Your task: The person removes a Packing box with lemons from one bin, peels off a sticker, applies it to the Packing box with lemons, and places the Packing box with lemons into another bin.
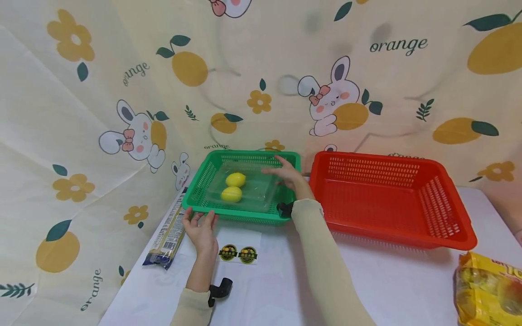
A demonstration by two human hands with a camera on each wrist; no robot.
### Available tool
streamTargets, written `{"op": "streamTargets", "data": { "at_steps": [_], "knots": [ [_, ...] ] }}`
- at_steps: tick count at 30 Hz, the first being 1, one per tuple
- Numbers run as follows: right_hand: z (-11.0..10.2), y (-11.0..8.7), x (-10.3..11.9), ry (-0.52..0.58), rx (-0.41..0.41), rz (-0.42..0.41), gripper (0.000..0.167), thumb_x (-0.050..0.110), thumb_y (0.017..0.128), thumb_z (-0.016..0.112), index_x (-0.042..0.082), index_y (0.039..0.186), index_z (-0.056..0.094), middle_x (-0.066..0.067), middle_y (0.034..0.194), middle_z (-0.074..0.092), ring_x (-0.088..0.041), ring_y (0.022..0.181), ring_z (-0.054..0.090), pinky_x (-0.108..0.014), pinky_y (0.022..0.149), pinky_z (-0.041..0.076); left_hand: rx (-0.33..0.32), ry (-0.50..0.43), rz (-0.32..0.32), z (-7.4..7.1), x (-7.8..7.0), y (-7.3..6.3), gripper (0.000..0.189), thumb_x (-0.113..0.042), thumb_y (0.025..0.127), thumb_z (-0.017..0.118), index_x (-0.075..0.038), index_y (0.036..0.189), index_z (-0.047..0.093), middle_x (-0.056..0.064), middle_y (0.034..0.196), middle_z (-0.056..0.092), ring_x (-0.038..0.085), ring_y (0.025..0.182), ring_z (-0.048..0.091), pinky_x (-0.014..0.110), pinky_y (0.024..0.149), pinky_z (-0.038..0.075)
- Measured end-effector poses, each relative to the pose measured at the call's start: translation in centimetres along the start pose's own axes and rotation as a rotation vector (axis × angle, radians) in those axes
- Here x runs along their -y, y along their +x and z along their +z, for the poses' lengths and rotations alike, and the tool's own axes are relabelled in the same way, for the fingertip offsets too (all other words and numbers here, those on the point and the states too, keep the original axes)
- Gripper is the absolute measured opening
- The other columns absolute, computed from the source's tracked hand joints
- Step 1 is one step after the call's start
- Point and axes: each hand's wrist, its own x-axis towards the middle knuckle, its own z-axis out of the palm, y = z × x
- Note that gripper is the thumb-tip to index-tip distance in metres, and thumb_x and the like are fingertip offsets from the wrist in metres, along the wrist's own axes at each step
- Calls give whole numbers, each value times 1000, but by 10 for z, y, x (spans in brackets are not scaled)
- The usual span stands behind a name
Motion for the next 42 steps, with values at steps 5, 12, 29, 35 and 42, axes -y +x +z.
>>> {"op": "streamTargets", "data": {
  "at_steps": [5,12,29,35,42],
  "knots": [
    [3,-1,-3,-69,-44,82,79,16,95,69,14,159,23,-17,155,30,-20,71,47,-50,108,44,3,12,-5,0,1,-1,71,17,87,65,-5,144,30,18,111,39,20,80,55,32,76,61],
    [6,-6,-4,-137,-51,105,69,10,95,67,9,155,33,-19,159,24,-37,127,41,-57,105,44,3,12,-2,1,1,-4,69,18,87,63,-7,143,32,18,111,39,20,79,55,32,77,61],
    [8,-10,-3,-89,-15,101,68,0,94,65,11,154,34,-20,159,18,-46,107,60,-51,83,59,12,-8,12,2,2,-5,69,19,87,63,-5,143,31,17,108,38,19,76,54,30,73,60],
    [10,-10,2,-111,-23,49,68,-1,93,66,10,153,36,-21,157,23,-25,65,62,-47,74,62,10,-12,17,1,2,-3,70,19,87,63,-3,144,29,16,107,38,19,77,54,30,73,60],
    [9,-25,20,-132,-10,9,68,-3,92,66,10,153,37,-21,154,27,-38,117,49,-48,80,60,7,-28,17,0,1,-2,70,19,86,63,-4,144,30,18,108,38,19,76,53,30,73,60]
  ]
}}
